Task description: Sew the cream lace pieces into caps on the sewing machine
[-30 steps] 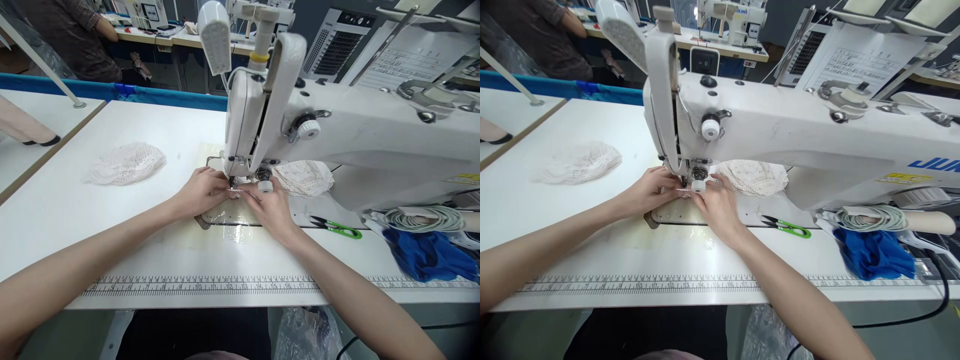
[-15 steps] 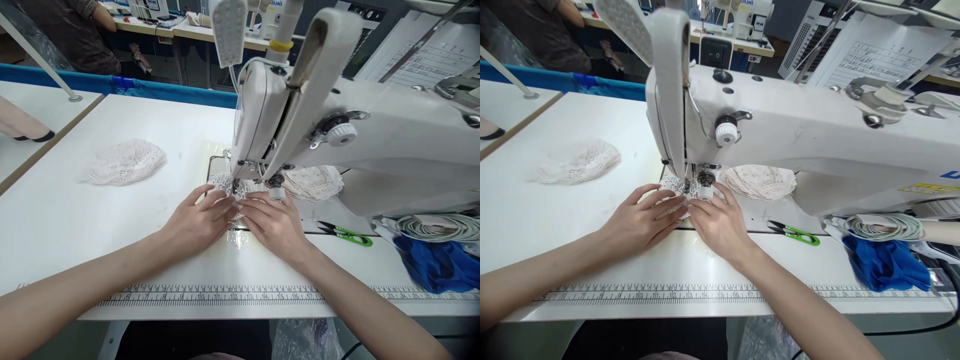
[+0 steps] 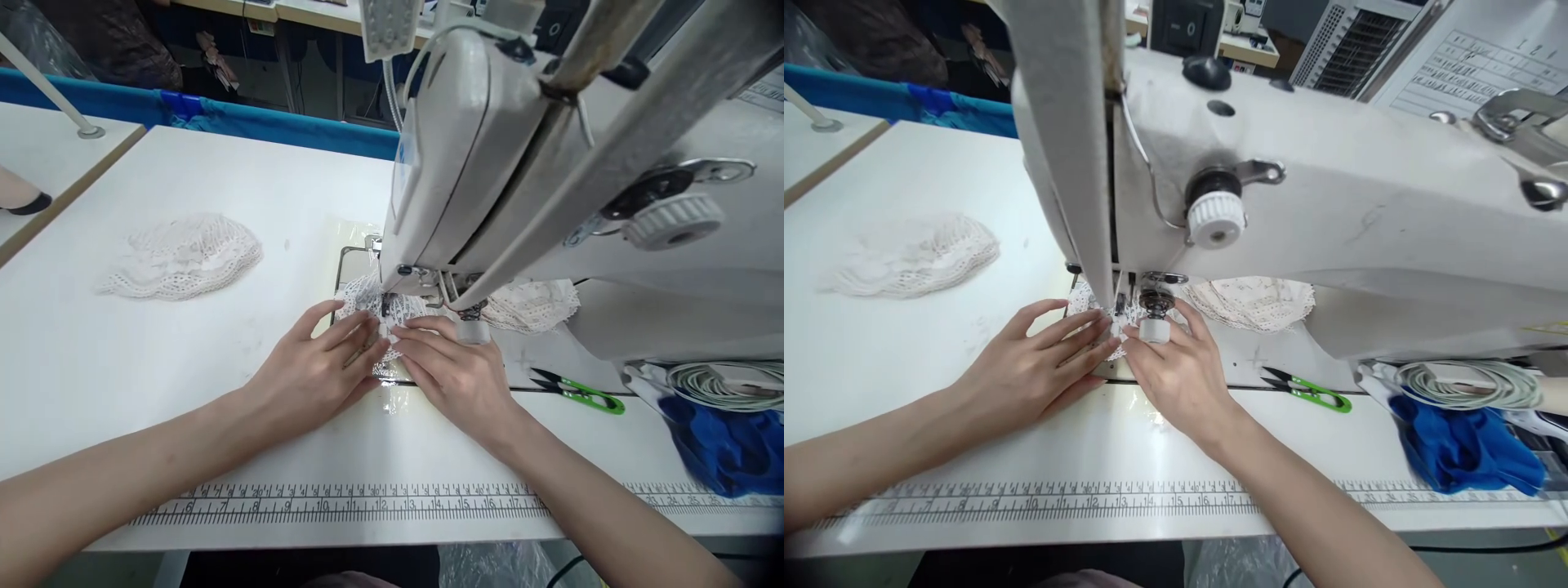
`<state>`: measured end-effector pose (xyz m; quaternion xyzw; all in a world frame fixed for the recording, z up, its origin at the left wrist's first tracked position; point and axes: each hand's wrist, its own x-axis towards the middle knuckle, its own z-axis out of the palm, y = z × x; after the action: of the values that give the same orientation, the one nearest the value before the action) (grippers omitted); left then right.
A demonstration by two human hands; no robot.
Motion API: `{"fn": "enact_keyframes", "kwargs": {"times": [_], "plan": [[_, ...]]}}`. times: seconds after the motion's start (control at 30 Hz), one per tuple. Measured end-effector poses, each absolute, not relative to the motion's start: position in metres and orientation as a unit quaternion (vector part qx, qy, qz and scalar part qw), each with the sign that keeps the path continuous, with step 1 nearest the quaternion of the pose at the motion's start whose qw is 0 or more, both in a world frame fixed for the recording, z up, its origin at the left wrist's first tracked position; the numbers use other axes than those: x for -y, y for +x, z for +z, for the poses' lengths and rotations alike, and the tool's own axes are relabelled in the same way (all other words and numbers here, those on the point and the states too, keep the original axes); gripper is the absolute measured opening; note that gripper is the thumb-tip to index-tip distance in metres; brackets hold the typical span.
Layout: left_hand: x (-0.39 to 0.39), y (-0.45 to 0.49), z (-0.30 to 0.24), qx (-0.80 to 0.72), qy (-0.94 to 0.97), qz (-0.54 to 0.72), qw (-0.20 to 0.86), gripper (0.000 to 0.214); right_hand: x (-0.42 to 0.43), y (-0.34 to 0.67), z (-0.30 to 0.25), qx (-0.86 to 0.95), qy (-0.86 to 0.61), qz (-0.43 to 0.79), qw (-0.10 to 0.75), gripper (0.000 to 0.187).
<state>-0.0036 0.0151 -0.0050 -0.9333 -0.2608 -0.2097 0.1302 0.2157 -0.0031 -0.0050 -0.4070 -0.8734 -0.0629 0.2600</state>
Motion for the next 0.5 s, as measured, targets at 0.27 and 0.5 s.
{"fn": "enact_keyframes", "kwargs": {"times": [0.27,0.5], "plan": [[-0.027,-0.005,-0.004,0.276,-0.935,-0.192,0.115,0.032,-0.006,0.213,-0.009,0.859,-0.44,-0.088,0.246,0.018],[-0.026,-0.006,-0.006,0.273,-0.931,-0.192,0.146,0.032,-0.006,0.212,-0.009,0.861,-0.427,-0.145,0.236,0.015]]}}
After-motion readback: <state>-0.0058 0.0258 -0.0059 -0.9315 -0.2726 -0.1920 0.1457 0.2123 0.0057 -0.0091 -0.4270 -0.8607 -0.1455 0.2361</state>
